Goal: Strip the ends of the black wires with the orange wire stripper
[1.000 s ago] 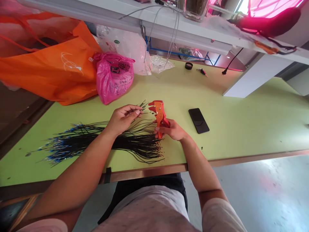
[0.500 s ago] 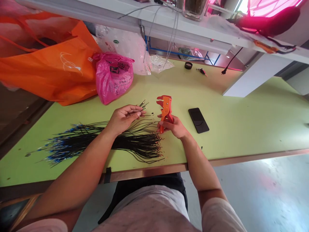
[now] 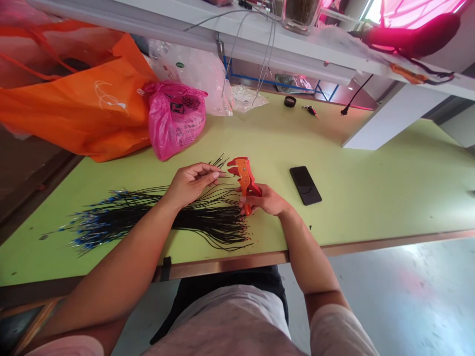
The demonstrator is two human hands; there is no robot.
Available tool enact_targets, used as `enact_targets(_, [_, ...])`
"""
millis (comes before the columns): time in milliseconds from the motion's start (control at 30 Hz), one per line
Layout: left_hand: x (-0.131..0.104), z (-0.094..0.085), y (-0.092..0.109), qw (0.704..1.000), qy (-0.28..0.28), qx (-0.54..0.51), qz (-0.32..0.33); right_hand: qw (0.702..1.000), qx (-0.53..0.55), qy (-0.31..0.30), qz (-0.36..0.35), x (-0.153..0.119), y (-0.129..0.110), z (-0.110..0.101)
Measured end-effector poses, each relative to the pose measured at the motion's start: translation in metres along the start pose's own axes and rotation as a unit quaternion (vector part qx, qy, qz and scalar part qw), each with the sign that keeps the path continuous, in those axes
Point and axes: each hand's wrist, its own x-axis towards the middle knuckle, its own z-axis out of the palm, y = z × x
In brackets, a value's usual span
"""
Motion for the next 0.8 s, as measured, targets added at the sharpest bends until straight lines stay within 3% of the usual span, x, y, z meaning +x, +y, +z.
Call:
enact_targets(200, [0.000, 0.000, -0.006, 1.000, -0.004, -0.025, -0.011, 1.000, 0.006, -0.023, 0.007, -0.001, 0.000, 0.000])
enact_targets(467, [-0.002, 0.001, 0.001, 0.997, -0.004, -0.071, 0.002, 0.996, 0.067, -0.051, 0.002, -0.001, 0.001, 0.003])
enact_targets(800, [-0.002, 0.003, 0.003, 0.998, -0.018, -0.061, -0.020, 0.995, 0.050, -0.082, 0.004, 0.000, 0.002, 0.011])
